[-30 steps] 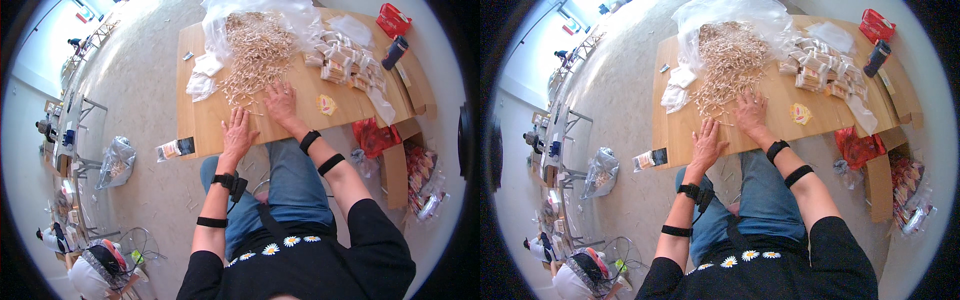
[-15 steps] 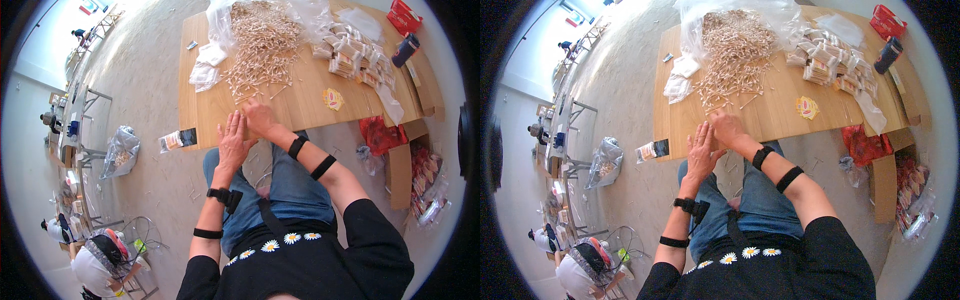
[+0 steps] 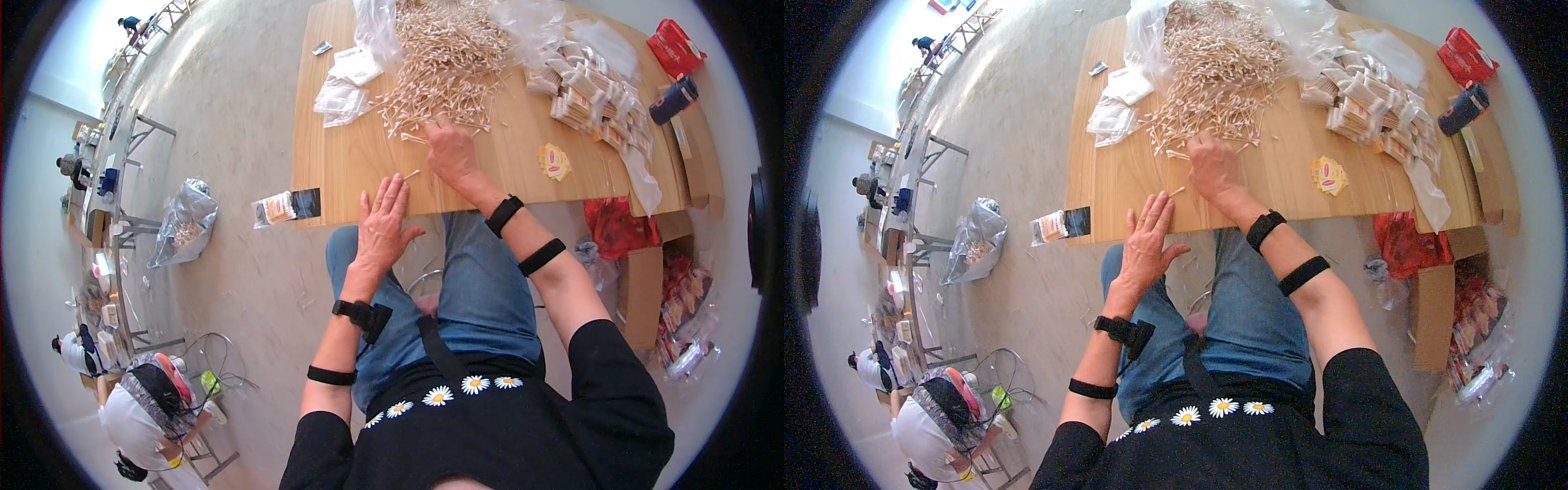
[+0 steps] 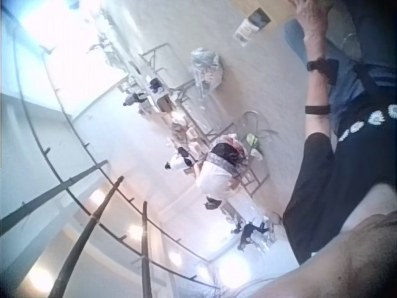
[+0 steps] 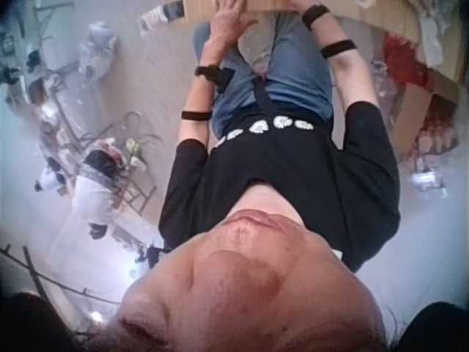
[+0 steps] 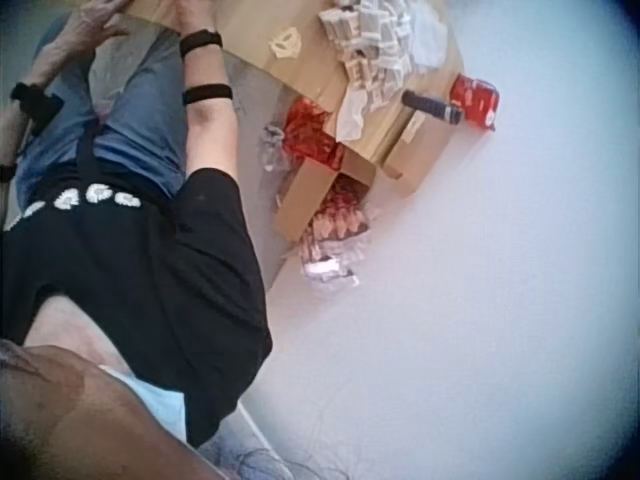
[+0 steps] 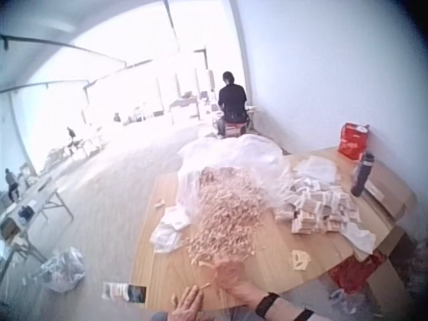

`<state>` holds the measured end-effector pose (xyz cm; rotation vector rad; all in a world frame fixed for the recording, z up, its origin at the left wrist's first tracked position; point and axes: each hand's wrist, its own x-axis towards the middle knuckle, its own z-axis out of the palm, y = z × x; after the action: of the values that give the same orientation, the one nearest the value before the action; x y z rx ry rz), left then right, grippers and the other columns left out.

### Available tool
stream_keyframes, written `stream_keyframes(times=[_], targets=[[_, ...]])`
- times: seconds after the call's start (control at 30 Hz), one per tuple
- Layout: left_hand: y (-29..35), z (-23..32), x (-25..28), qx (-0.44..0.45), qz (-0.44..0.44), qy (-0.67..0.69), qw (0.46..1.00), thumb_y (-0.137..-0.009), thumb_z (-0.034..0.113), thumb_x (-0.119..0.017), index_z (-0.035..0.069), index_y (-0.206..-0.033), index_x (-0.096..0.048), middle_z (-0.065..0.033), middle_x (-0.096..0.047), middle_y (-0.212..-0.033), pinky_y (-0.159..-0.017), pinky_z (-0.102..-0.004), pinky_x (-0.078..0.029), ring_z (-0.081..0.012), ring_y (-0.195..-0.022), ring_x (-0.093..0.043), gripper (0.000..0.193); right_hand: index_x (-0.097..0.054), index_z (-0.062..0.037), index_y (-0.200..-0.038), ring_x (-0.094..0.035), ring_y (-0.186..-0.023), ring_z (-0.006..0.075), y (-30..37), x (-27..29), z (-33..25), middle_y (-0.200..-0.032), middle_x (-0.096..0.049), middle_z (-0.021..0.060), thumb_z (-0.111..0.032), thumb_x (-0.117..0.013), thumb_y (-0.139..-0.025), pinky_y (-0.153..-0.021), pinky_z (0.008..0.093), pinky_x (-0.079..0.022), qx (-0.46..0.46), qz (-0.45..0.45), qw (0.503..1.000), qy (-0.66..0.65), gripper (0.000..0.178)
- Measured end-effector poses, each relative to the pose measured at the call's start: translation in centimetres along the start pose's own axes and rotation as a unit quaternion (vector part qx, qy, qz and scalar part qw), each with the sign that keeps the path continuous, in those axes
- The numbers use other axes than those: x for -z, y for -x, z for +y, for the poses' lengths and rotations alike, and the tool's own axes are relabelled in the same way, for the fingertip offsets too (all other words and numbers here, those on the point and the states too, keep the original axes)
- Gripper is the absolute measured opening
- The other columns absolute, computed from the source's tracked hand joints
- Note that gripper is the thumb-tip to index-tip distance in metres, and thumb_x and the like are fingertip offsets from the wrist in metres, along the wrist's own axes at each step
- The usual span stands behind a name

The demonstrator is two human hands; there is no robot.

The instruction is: Picking up groups of cotton swabs from a pile and placing them into small plastic bags.

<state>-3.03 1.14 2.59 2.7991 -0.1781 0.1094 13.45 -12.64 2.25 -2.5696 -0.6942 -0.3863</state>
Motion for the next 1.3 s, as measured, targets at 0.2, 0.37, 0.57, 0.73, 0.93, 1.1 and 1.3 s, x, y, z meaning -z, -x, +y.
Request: stream_keyframes(times=[0.2, 0.37, 0.57, 0.73, 0.93, 1.1, 1.3], targets=[[0.3, -0.3, 0.4, -0.012, -0.001, 0.012, 1.000, -0.074, 0.036, -0.080, 0.007, -0.150, -0.037, -0.0093, -0.029, -0.160, -0.118, -0.0564, -0.020, -0.0275, -0.149, -0.023, 0.091, -0.063, -0.0042, -0.087, -0.067, -0.084, 0.0370, 2.6, 0.1, -2.3, -0.094, -0.061, 0.0167, -0.004, -0.060, -0.079, -0.072, 0.0472, -0.055, 0.061, -0.069, 0.995, -0.050, 0.008], [1.1, 0.0, -0.1, 0.007, 0.018, 0.023, 1.000, -0.072, 0.035, -0.081, 0.006, -0.149, -0.038, -0.0100, -0.028, -0.160, -0.118, -0.0557, -0.018, -0.0274, -0.150, -0.022, 0.093, -0.061, -0.0046, -0.086, -0.066, -0.086, 0.0390, 3.7, -0.4, -2.2, -0.095, -0.061, 0.0170, -0.006, -0.059, -0.081, -0.070, 0.0478, -0.055, 0.021, -0.060, 0.994, -0.088, 0.006], [0.2, 1.1, -1.3, 0.025, 0.041, 0.010, 0.999, -0.069, 0.042, -0.082, 0.005, -0.153, -0.030, -0.0129, -0.023, -0.162, -0.120, -0.0544, -0.014, -0.0299, -0.151, -0.019, 0.105, -0.062, -0.0053, -0.086, -0.067, -0.084, 0.0390, 4.3, 0.1, -3.4, -0.095, -0.062, 0.0170, -0.009, -0.061, -0.082, -0.068, 0.0475, -0.056, 0.017, -0.119, 0.991, -0.060, 0.005], [-0.3, 1.4, -2.5, 0.040, 0.046, -0.019, 0.998, -0.068, 0.046, -0.082, 0.006, -0.154, -0.025, -0.0140, -0.021, -0.162, -0.120, -0.0560, -0.012, -0.0319, -0.151, -0.017, 0.111, -0.064, -0.0064, -0.088, -0.068, -0.085, 0.0367, 2.3, 0.0, -3.4, -0.098, -0.064, 0.0154, -0.018, -0.065, -0.083, -0.069, 0.0473, -0.055, -0.072, -0.028, 0.996, -0.042, 0.012], [-0.3, 1.0, -2.5, 0.034, 0.040, -0.005, 0.999, -0.066, 0.043, -0.084, 0.007, -0.154, -0.026, -0.0126, -0.022, -0.162, -0.119, -0.0567, -0.013, -0.0314, -0.150, -0.018, 0.111, -0.065, -0.0055, -0.096, -0.068, -0.090, 0.0353, 2.3, 0.0, -2.7, -0.101, -0.064, 0.0161, -0.016, -0.068, -0.081, -0.075, 0.0432, -0.057, -0.017, -0.122, 0.992, -0.024, 0.018], [-0.4, 1.4, -2.3, 0.042, 0.046, -0.002, 0.998, -0.065, 0.040, -0.086, 0.009, -0.154, -0.026, -0.0122, -0.023, -0.162, -0.119, -0.0562, -0.013, -0.0312, -0.150, -0.018, 0.112, -0.063, -0.0066, -0.099, -0.068, -0.089, 0.0369, 1.6, -0.2, -0.5, -0.103, -0.064, 0.0170, -0.013, -0.065, -0.082, -0.076, 0.0451, -0.057, -0.039, -0.100, 0.993, -0.047, 0.018], [-0.3, 1.3, -2.1, 0.039, 0.047, 0.004, 0.998, -0.064, 0.036, -0.087, 0.009, -0.155, -0.026, -0.0120, -0.023, -0.161, -0.120, -0.0550, -0.013, -0.0301, -0.150, -0.019, 0.113, -0.064, -0.0059, -0.092, -0.066, -0.091, 0.0378, 1.3, 0.0, -0.8, -0.098, -0.064, 0.0167, -0.012, -0.062, -0.086, -0.078, 0.0465, -0.055, -0.082, -0.072, 0.994, -0.004, 0.009]])
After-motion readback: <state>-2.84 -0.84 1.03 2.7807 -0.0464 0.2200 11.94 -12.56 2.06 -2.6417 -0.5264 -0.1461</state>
